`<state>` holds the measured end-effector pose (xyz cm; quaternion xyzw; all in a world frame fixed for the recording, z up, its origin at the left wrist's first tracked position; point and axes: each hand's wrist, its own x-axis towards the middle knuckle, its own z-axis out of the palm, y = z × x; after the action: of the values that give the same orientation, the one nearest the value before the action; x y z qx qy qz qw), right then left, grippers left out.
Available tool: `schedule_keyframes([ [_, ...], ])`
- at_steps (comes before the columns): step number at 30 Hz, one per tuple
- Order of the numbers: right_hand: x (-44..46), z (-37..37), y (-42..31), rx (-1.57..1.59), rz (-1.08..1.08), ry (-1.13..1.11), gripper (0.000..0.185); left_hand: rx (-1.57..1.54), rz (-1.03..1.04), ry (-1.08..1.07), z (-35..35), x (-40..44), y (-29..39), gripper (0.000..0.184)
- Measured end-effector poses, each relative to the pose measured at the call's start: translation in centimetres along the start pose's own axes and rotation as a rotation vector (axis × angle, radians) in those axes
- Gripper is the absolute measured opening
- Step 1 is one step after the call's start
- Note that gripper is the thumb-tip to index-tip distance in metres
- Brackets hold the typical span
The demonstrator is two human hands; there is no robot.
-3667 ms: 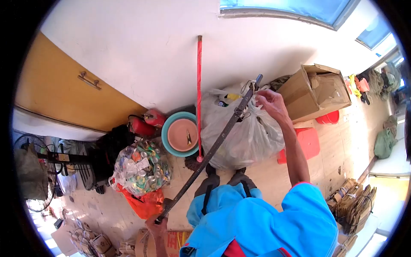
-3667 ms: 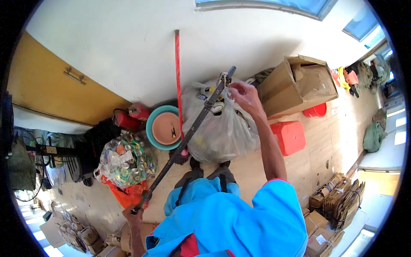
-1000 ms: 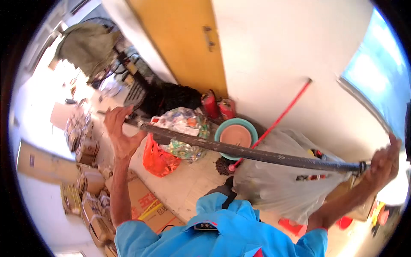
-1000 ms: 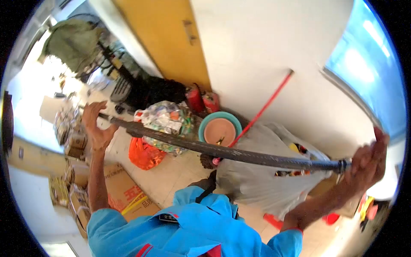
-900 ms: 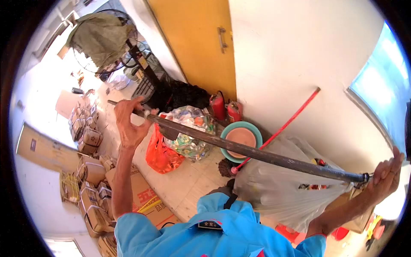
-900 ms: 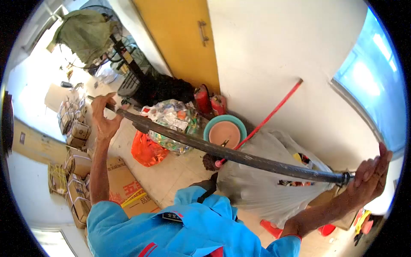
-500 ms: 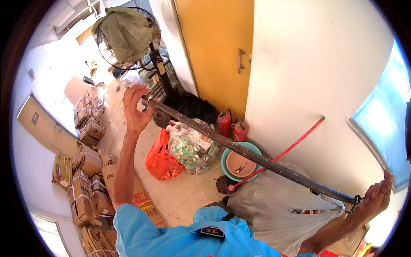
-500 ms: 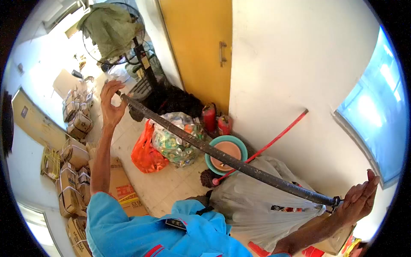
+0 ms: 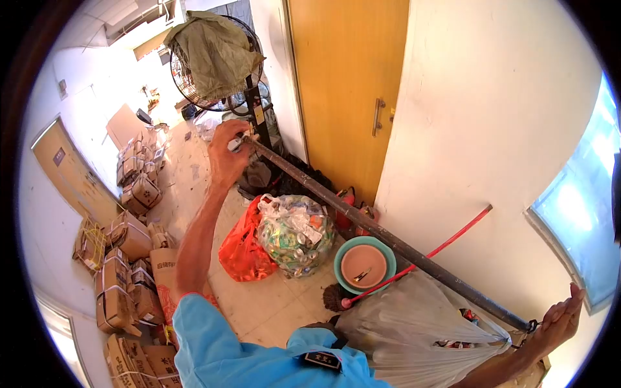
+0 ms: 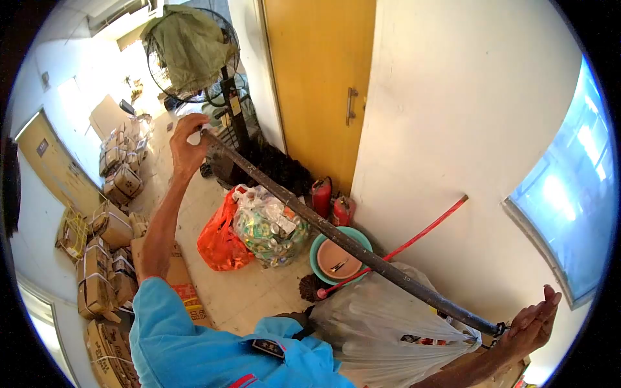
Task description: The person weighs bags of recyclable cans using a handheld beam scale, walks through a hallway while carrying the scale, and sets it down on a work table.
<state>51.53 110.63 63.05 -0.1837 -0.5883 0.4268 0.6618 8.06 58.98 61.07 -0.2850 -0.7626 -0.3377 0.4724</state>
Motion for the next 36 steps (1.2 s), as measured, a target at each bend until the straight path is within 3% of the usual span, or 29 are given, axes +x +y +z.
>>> schedule_keyframes([
  [3,0.0,0.3,-0.2,-0.057,0.064,0.086,0.039,0.061,0.033,-0.043,-0.2,0.4,-0.3,0.041],
  [6,-0.2,0.3,-0.6,0.017,0.06,-0.035,0.038,0.142,-0.035,-0.072,-0.2,0.4,0.9,0.045],
  [7,0.0,0.6,-0.6,-0.009,0.048,-0.006,0.038,0.225,-0.023,-0.088,0.2,0.0,-0.1,0.057],
  [10,-0.4,1.6,-1.1,-0.064,0.038,0.046,0.039,0.173,-0.067,-0.075,0.7,0.1,-0.1,0.069],
  [13,-0.7,2.1,-1.6,-0.081,0.045,0.035,0.041,0.217,-0.008,0.1,1.3,1.3,1.1,0.076],
  [16,-0.4,1.3,-1.0,-0.105,0.016,0.047,0.041,0.197,-0.083,-0.031,1.7,2.0,-0.6,0.079],
  [25,0.0,0.4,-0.4,-0.076,0.058,0.067,0.041,0.004,-0.186,-0.085,0.7,2.4,-1.2,0.079],
  [28,-0.1,0.4,0.0,-0.063,0.043,0.046,0.04,-0.128,-0.229,-0.037,0.7,2.1,-2.1,0.08],
  [36,0.1,0.8,-1.0,-0.096,0.116,0.112,0.042,-0.051,-0.204,-0.016,1.1,2.1,-2.7,0.07],
])
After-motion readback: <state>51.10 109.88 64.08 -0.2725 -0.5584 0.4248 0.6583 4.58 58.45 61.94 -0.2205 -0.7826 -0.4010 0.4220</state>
